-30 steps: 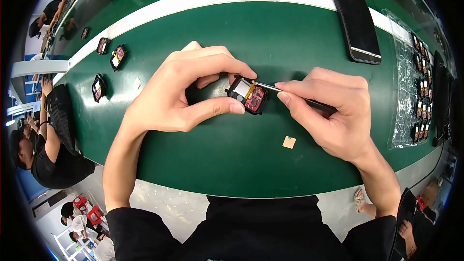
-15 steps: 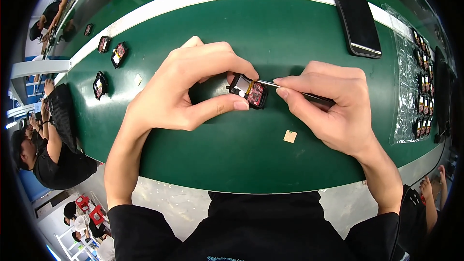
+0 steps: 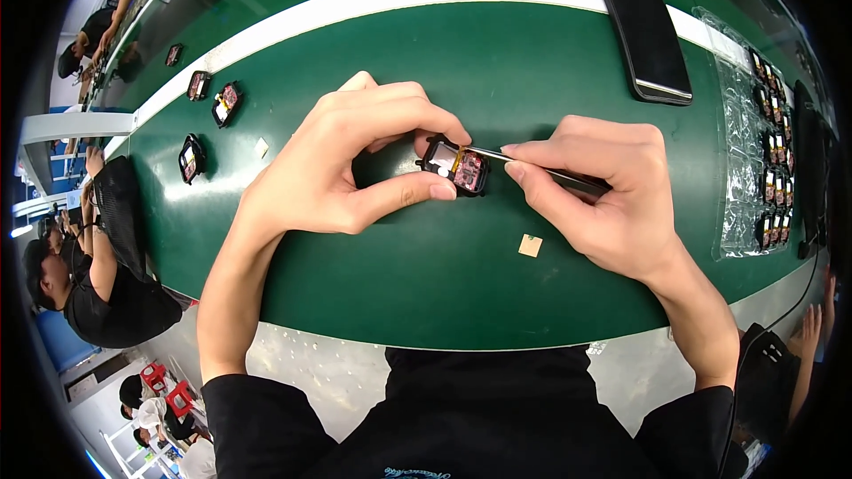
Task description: Manually assemble internal components of small electronic devices at a workbench.
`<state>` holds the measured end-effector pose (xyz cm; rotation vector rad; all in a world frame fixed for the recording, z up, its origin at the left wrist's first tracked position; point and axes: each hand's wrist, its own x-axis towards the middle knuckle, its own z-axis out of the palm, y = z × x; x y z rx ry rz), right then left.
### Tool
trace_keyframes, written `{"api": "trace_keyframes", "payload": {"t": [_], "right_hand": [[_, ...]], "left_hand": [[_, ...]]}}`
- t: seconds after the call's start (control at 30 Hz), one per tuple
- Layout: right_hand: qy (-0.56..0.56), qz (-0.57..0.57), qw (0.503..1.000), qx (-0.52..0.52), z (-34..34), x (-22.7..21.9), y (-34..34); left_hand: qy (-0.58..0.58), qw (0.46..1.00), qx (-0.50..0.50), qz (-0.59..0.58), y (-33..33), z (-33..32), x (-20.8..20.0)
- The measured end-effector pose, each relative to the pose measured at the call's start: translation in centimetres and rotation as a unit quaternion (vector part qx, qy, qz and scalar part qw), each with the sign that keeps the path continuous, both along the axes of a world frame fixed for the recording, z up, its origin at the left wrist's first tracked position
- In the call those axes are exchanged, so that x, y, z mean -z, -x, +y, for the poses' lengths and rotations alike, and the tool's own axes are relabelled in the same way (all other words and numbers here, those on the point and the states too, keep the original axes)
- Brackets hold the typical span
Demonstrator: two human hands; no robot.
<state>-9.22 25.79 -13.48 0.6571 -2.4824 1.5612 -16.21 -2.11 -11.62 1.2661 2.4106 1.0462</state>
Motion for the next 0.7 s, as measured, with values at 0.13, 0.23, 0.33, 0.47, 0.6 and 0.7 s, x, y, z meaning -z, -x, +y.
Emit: {"api": "trace_keyframes", "payload": {"t": [0.13,0.23,0.33,0.47,0.6,0.7], "right_hand": [[-0.003,0.015,1.000,0.001,0.2,0.0,0.0],[-0.009,0.018,1.000,0.005,0.4,-0.6,0.0],[-0.003,-0.012,1.000,0.013,0.7,-1.2,-0.1],[0.010,-0.069,0.997,0.026,0.1,-1.8,-0.7],[-0.038,-0.047,0.998,-0.010,-0.7,-2.1,-0.8],[-0.091,0.025,0.996,-0.010,-1.3,-0.7,-0.5]], "left_hand": [[-0.012,1.000,0.002,0.004,0.0,0.5,-0.3],[-0.012,1.000,-0.003,-0.001,-0.1,0.6,-0.4],[-0.023,1.000,-0.010,0.011,-0.3,0.6,0.0],[-0.023,0.999,-0.030,0.026,-0.8,0.5,0.0],[-0.026,0.999,-0.016,0.030,-0.7,0.5,0.4],[-0.012,0.997,-0.052,-0.047,-1.1,0.3,-0.5]]}}
